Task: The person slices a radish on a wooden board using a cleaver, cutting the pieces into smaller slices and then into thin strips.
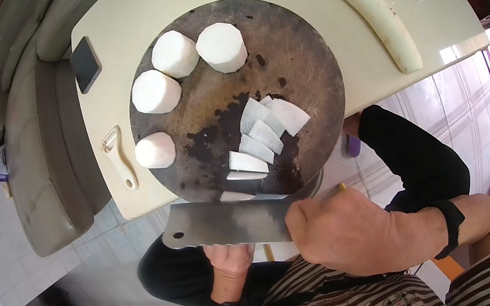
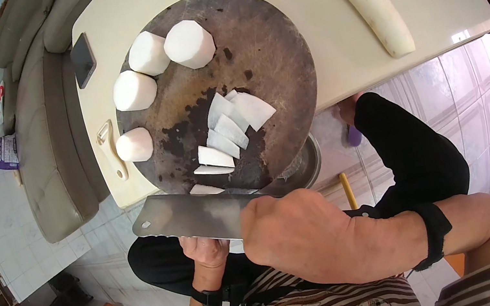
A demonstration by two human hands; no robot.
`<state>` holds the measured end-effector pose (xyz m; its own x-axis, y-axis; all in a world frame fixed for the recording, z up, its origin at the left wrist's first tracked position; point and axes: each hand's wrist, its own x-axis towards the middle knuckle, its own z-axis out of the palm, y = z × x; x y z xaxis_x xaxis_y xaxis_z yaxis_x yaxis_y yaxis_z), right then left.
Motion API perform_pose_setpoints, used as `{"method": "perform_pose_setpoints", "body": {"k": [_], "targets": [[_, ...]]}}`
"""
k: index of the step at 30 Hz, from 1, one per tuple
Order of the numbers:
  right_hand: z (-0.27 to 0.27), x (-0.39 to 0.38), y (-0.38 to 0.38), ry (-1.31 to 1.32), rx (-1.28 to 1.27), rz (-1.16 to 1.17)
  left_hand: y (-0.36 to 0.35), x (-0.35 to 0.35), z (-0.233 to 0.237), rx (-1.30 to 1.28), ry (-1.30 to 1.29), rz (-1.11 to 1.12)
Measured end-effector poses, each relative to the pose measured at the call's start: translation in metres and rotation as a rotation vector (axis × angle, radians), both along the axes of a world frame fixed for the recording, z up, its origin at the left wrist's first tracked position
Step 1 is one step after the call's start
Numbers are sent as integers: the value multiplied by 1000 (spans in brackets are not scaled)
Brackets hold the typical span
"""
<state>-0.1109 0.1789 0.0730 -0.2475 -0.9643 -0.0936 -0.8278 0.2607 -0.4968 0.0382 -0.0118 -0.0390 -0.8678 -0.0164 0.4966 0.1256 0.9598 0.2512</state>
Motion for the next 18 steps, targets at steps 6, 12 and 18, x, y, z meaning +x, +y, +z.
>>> {"method": "perform_pose_setpoints", "body": {"k": [6, 12, 18], "targets": [[-3, -3, -9, -118, -104, -15, 5, -10, 10, 67, 10, 5], [-15, -10, -32, -247, -314, -51, 6, -24, 19, 83, 43, -29], [-18, -23, -10, -168, -118, -175, 11, -36, 15, 116, 160, -31]]}}
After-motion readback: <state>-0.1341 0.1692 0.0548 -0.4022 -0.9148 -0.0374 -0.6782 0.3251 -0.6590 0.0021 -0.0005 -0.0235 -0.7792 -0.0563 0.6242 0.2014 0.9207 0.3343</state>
